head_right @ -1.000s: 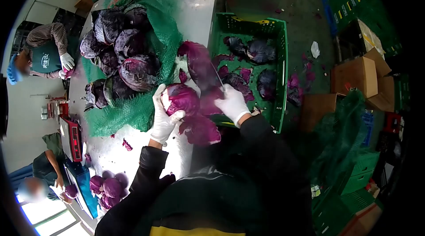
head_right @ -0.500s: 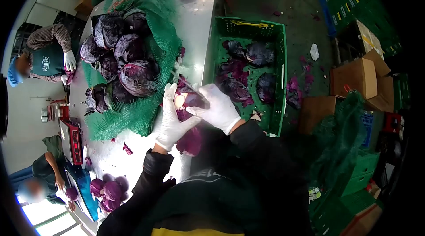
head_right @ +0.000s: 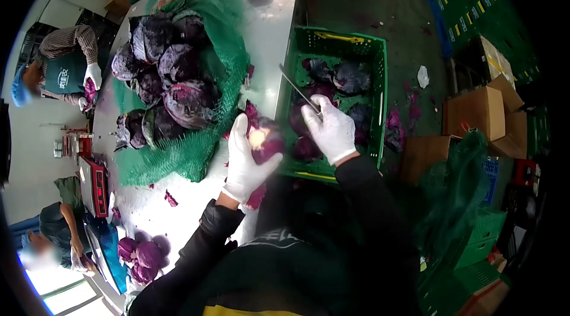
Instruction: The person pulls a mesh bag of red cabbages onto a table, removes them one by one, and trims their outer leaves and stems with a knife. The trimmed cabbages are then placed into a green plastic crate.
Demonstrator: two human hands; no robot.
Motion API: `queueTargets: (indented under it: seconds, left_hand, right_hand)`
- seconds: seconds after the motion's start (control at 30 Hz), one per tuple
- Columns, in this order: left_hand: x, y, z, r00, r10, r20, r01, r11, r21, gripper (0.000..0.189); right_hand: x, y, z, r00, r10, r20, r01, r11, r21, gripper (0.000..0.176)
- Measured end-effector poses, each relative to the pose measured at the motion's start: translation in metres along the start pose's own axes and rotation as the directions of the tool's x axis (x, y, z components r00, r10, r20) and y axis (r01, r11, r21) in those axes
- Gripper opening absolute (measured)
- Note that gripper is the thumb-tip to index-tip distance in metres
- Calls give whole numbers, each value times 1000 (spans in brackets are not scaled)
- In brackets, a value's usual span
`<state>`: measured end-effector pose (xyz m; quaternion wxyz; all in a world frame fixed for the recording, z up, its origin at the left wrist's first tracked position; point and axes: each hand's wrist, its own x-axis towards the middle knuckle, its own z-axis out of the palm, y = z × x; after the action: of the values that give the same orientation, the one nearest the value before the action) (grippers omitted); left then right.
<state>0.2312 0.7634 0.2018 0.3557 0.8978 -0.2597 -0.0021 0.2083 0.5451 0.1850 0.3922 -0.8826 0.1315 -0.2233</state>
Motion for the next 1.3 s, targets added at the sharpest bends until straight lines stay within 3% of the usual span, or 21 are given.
queueTargets:
  seconds: [0.03, 0.17, 0.3, 0.4, 0.5, 0.7, 0.77, 0.83, 0.9, 0.97, 1.03, 1.07, 1.1, 1.17, 1.2, 1.3]
  left_hand:
    - [2, 4, -1, 1000, -4, -20, 3, 1000, -8, 110]
    - [7, 14, 1, 997, -75, 19, 75, 997, -3, 108]
    - [4, 6, 5, 1000, 26, -14, -26, 999, 41, 104]
    - [9, 9, 7, 999, 45, -8, -45, 997, 70, 99]
    - [9, 18, 7, 998, 45, -39, -41, 994, 105, 96]
    - [4, 9, 18, 990, 94, -105, -81, 989, 125, 95]
    - [7, 11, 20, 991, 83, -108, -71, 991, 110, 96]
    - [14, 24, 9, 998, -52, 18, 51, 997, 57, 97]
    - [-7, 18, 15, 990, 75, -123, -63, 993, 95, 98]
    - [-15, 17, 15, 990, 77, -118, -77, 997, 2, 101]
    - [-14, 8, 7, 956, 159, -245, -154, 987, 43, 103]
    - [-20, 8, -6, 985, -25, -173, 36, 997, 64, 109]
    - [-24, -2, -18, 994, -44, -104, 51, 997, 64, 111]
    - [-35, -24, -33, 961, -240, 139, 268, 934, -236, 109]
    - [-38, -27, -36, 951, -239, 198, 310, 708, -634, 105]
    - [-52, -29, -47, 908, -350, 229, 390, 510, -767, 105]
  right_hand:
    - [-9, -22, -13, 989, 36, 140, -37, 999, 10, 40]
    - [-50, -39, -1, 932, -96, 351, 122, 991, -53, 60]
    - [-57, -56, 1, 949, -71, 307, 102, 991, -84, 64]
    - [-49, -58, -3, 927, -22, 375, 100, 977, -191, 64]
    - [-52, -46, 10, 967, -147, 209, 175, 976, -126, 61]
    - [-61, -38, 30, 995, -98, 8, 98, 994, -42, 60]
    - [-61, -40, 29, 1000, -12, 26, 13, 999, -31, 55]
    - [-58, -46, 27, 996, 84, 16, -84, 996, 12, 48]
    - [-33, -6, 28, 839, 519, 162, -512, 855, -87, 41]
    - [-39, 33, 53, 877, 448, 172, -477, 852, 215, 42]
    - [-25, 10, 38, 758, 547, 355, -652, 630, 421, 44]
    - [-18, 5, 29, 658, 616, 434, -751, 493, 440, 43]
    - [-15, 4, 27, 613, 654, 443, -785, 440, 435, 42]
    - [-15, 18, 36, 535, 727, 430, -810, 295, 508, 43]
    - [-17, 12, 37, 574, 709, 410, -776, 311, 549, 43]
    - [-24, -17, 34, 710, 566, 419, -685, 417, 598, 42]
